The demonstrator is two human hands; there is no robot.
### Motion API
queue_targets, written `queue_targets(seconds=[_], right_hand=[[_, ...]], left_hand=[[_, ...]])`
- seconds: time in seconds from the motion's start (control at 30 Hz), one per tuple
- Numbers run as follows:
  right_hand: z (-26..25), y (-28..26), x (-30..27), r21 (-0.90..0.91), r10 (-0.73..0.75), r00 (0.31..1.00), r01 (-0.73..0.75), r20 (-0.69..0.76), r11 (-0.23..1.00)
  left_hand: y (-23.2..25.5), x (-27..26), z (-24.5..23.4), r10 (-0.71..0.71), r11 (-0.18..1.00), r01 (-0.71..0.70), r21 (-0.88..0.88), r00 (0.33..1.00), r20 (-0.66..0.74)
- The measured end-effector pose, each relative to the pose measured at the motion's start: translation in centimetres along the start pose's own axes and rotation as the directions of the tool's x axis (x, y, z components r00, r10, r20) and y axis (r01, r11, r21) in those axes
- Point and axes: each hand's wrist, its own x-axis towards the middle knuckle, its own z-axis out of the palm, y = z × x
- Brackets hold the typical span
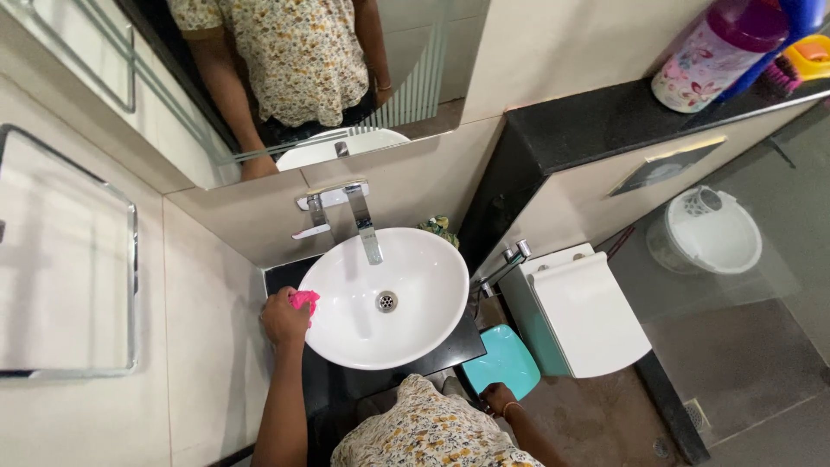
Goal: The recorder is cleaning bathroom surfaces with a pink cloth and rinsing it in the sink.
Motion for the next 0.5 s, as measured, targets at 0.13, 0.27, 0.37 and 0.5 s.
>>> queue_targets(seconds=[0.13,0.27,0.37,0.5], right_hand=[[-0.1,-0.6,0.2,0.007,0.006,1.0,-0.006,0.017,1.0],[0.0,0.4,1.5,0.094,-0.031,0.998,0.027,0.047,0.995],[0.1,0.8,2.6,0.104,-0.002,0.998,-0.004,0.057,0.995],[0.0,1.7,4.2,0.092,0.015,0.997,-0.022,0.077,0.996]], left_hand=[[-0.4,-0.3,0.4,0.002,1.0,-0.002,-0.016,0.999,-0.039],[0.2,-1.2,-0.4,-0.035,0.999,0.035,0.006,0.999,-0.016],[0.9,-2.3,-1.3,-0.066,0.998,0.066,-0.016,0.997,-0.027],[1.7,-3.2,-1.8,-0.104,0.994,0.103,0.021,0.994,0.041]])
